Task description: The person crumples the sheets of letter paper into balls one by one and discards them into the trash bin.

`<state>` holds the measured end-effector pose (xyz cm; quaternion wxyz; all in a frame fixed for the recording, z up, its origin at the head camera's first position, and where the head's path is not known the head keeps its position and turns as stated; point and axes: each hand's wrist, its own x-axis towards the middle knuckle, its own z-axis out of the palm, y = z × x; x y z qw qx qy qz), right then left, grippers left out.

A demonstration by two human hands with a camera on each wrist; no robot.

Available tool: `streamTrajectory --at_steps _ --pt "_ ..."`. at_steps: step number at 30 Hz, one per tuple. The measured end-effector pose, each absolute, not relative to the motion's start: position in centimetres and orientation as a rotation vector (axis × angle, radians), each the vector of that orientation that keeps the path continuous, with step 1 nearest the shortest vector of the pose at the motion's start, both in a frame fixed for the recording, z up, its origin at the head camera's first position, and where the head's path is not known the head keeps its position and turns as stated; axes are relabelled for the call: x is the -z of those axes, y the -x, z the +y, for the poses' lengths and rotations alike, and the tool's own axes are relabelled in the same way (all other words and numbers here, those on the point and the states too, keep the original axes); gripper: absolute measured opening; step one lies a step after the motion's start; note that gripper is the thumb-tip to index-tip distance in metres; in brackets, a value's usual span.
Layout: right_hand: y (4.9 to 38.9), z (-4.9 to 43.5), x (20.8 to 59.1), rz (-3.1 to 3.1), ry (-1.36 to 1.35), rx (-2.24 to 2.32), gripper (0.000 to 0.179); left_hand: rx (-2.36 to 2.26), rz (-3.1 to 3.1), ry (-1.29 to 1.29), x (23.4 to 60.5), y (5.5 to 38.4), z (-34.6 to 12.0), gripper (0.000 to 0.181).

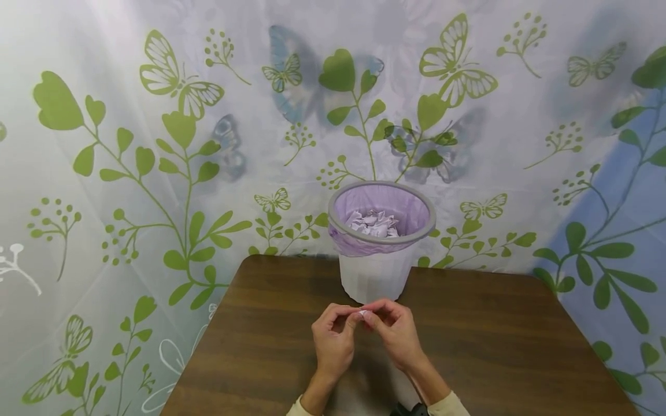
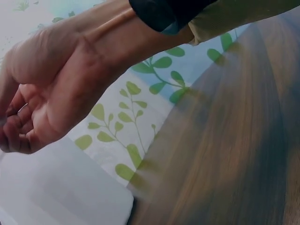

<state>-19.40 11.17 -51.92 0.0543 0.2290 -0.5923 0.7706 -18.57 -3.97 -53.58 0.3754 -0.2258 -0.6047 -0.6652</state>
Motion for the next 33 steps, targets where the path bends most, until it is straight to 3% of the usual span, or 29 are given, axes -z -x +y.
streamTrajectory --at_steps 10,14,20,33 --pt "19.2 10.9 51.9 -1.892 -0.615 -2.203 0.008 1.861 -1.599 0.439 53.7 18.4 -3.7 0.007" --pt "19.5 11.7 51.9 -1.989 -0.715 -2.152 0.011 1.963 -1.655 0.412 53.6 18.6 -4.3 0.003" --pt "19.9 13.0 51.4 -2.125 -0.856 -2.054 0.016 2.069 -1.810 0.455 53.4 18.9 -6.1 0.011" --pt "20.1 14.8 49.4 -2.286 -0.951 -1.915 0.021 1.996 -2.098 0.786 51.0 20.2 -9.0 0.009"
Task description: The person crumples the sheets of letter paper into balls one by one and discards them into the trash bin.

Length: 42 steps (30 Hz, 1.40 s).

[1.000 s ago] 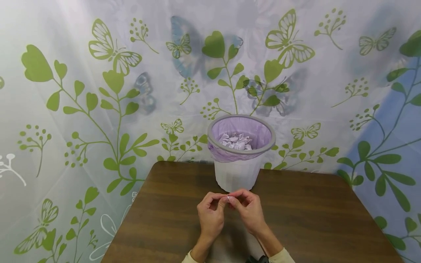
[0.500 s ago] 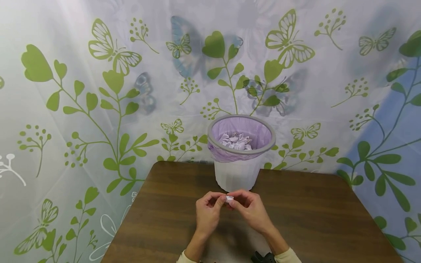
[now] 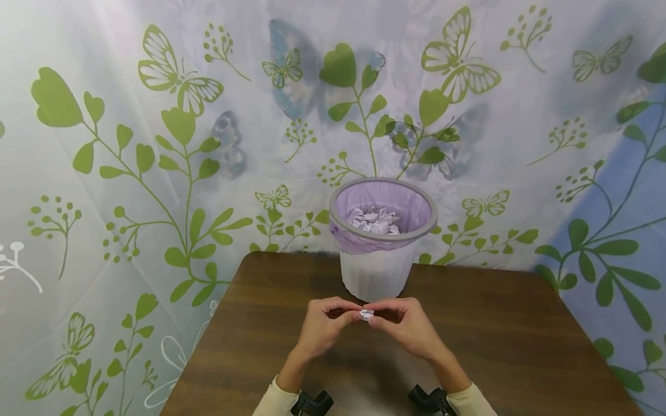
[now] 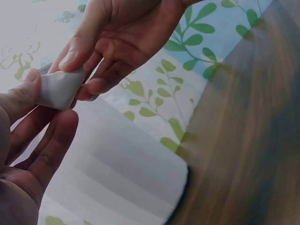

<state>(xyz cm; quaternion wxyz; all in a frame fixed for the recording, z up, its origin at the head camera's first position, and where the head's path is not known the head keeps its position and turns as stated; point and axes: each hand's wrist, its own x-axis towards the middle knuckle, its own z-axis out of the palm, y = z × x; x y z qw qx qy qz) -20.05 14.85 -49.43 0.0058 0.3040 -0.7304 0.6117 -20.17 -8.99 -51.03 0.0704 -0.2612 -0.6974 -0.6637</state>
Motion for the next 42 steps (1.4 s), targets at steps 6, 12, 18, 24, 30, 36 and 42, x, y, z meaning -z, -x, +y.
streamTrajectory --at_steps 6,12,18,24,30,36,42 --pt "20.2 15.1 48.7 -2.277 -0.911 -1.837 0.019 1.873 -2.072 0.903 49.5 20.7 -9.1 0.010" --pt "20.2 15.2 47.5 -2.212 -0.912 -1.785 0.021 1.749 -2.025 1.008 48.0 21.2 -8.9 0.011" --pt "20.5 15.5 45.9 -2.160 -0.945 -1.721 0.024 1.657 -2.010 1.071 46.2 22.1 -8.6 0.009" --pt "20.8 15.6 44.1 -2.188 -0.921 -1.525 0.028 1.591 -1.987 1.085 44.2 23.0 -8.5 0.008" --pt "21.9 15.8 42.6 -2.129 -0.946 -1.340 0.030 1.528 -1.967 1.099 42.5 24.0 -8.5 0.009" --pt "23.0 15.7 41.0 -2.053 -0.979 -1.231 0.031 1.484 -1.964 1.143 40.5 24.9 -8.6 0.011" --pt "23.9 15.9 39.1 -2.028 -0.994 -1.187 0.033 1.396 -1.938 1.206 38.4 26.2 -8.4 0.012"
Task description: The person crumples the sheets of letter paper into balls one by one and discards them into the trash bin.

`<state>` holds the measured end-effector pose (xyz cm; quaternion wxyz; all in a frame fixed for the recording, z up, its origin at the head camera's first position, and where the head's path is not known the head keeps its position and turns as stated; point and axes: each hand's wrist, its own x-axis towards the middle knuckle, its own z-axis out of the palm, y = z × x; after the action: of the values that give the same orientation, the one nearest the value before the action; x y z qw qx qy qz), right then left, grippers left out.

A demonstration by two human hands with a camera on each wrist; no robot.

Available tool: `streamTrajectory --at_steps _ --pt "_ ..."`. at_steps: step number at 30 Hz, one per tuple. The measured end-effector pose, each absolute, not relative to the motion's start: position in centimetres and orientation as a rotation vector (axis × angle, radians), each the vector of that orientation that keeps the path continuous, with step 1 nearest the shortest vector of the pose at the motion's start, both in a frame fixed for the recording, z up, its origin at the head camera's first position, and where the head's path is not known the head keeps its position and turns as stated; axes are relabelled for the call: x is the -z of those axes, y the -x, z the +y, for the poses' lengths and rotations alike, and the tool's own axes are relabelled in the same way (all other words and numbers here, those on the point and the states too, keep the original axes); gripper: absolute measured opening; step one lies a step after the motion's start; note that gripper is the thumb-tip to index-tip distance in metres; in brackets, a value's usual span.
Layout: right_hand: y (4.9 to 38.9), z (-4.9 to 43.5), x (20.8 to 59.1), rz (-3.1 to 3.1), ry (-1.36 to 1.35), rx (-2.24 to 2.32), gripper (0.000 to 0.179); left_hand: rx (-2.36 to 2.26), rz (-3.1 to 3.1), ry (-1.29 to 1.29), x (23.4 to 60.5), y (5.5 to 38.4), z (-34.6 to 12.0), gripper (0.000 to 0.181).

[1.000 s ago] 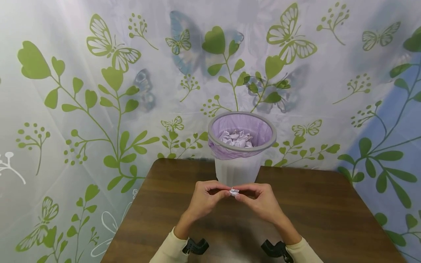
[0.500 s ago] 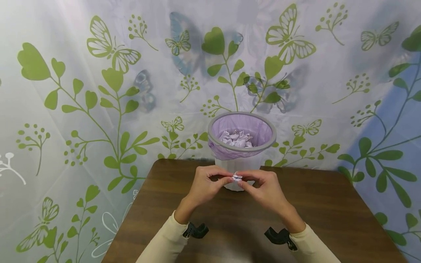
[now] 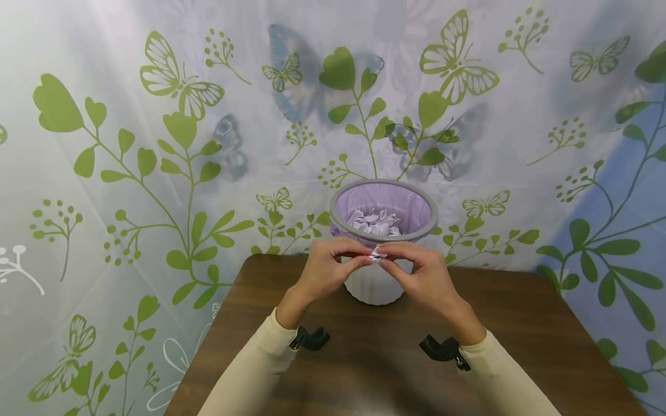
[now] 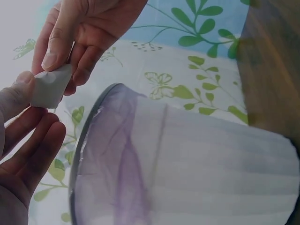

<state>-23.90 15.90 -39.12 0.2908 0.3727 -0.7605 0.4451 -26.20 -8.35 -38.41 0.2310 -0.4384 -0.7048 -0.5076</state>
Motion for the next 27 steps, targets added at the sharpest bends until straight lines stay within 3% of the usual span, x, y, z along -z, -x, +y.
streamTrajectory --at_steps 15,27 --pt "27.7 16.2 36.2 -1.981 -0.881 -1.054 0.026 1.120 -1.973 1.189 34.7 29.7 -7.1 0.015" --pt "30.7 16.1 36.1 -2.243 -0.797 -0.830 0.040 0.635 -2.369 0.856 34.1 32.0 -5.3 0.033"
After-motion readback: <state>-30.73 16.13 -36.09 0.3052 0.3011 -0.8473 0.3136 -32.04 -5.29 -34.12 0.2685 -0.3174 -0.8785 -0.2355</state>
